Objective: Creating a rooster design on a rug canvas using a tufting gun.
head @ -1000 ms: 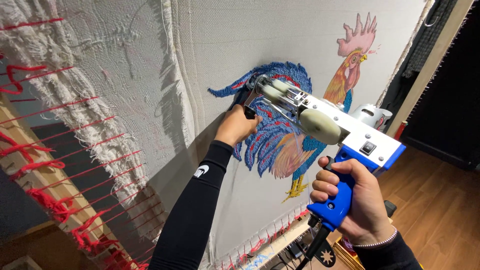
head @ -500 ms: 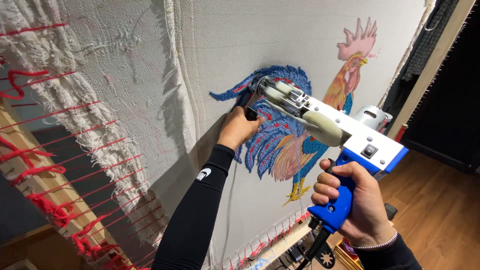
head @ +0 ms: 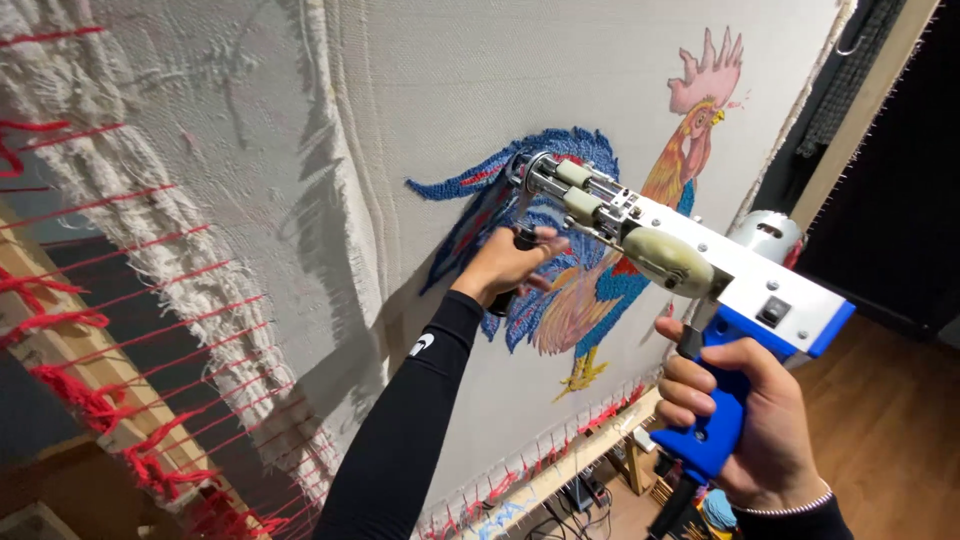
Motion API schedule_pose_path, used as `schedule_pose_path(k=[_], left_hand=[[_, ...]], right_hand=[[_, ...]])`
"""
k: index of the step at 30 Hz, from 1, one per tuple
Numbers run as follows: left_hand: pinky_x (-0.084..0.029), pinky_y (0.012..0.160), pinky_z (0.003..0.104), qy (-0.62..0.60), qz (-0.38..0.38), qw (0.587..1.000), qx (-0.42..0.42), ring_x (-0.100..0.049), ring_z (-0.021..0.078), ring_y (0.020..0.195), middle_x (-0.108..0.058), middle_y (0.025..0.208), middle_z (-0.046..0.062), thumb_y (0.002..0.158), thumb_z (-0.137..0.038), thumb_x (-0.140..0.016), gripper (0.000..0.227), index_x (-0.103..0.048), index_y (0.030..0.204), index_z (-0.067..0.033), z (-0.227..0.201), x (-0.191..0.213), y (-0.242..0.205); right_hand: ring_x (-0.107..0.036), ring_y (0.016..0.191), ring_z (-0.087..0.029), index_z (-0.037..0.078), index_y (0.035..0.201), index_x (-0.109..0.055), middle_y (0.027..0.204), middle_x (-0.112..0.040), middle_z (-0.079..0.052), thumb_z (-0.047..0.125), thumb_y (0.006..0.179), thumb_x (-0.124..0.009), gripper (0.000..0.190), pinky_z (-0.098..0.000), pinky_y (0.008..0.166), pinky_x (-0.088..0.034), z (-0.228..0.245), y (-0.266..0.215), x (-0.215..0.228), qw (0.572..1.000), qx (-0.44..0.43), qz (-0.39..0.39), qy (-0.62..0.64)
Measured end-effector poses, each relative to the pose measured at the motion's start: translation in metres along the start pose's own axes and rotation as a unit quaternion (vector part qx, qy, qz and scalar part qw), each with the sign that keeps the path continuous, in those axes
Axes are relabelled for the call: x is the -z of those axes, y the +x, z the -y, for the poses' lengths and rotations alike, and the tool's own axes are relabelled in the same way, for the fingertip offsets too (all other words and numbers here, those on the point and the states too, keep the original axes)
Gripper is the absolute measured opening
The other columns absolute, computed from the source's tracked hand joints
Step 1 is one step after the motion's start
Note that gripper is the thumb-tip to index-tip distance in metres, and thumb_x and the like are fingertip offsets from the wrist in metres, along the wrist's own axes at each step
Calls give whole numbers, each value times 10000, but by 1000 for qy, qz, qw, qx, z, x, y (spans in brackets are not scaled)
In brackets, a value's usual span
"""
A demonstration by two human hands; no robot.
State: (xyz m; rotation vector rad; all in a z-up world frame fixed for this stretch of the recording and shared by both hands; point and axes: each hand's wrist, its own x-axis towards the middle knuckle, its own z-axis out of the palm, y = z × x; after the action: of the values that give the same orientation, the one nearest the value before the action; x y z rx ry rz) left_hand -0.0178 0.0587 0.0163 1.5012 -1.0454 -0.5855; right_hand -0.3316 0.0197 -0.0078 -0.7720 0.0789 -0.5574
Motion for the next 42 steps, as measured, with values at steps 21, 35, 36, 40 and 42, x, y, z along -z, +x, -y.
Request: schedule_pose_path(k=[21, 35, 36, 40, 42], left_hand=[[-560, 568, 260, -98, 153, 974, -135, -720, 19, 811, -794, 1081, 29, 983, -303, -680, 304, -757, 1175, -80, 11, -85, 22], [-419, 438, 250, -275, -245, 924, -100, -530, 77, 487, -639, 759, -5, 920, -215, -737, 272, -679, 1099, -19, 145, -34, -67], [-419, 438, 250, -275, -249, 923, -101, -530, 77, 487, -639, 759, -5, 920, -215, -737, 272, -679, 1099, -19, 153, -22, -75], [-437, 451, 259, -289, -304, 900, -116, -541, 85, 497, -615, 728, 0, 912, -171, -733, 257, -672, 1124, -39, 172, 8, -105], [-440, 454, 262, -293, -324, 891, -125, -543, 87, 498, -610, 714, -1, 910, -153, -732, 245, -671, 1119, -38, 168, 16, -119]], right_hand=[[-417, 642, -163, 38, 841, -401, 738, -384, -29, 257, 1000, -524, 297, -354, 631, -419, 54, -30, 155, 997, 9, 54, -53], [-554, 1291, -238, -20, 1601, -411, 1471, -570, -123, 1015, 705, -346, 1371, -390, 1138, -378, 82, 106, 112, 972, 94, 111, -187], [-554, 1291, -238, -20, 1601, -411, 1471, -570, -123, 1015, 705, -346, 1371, -390, 1138, -378, 77, 138, 106, 971, 91, 113, -187], [-499, 1196, -236, 22, 1540, -549, 1295, -475, -185, 329, 1042, -560, 585, -342, 1078, -418, 40, 238, 74, 779, 277, 201, -526], [-541, 1373, -228, 30, 1474, -528, 1509, -549, -133, 190, 984, -687, 540, -380, 1162, -428, 18, 248, 43, 746, 339, 264, -508]])
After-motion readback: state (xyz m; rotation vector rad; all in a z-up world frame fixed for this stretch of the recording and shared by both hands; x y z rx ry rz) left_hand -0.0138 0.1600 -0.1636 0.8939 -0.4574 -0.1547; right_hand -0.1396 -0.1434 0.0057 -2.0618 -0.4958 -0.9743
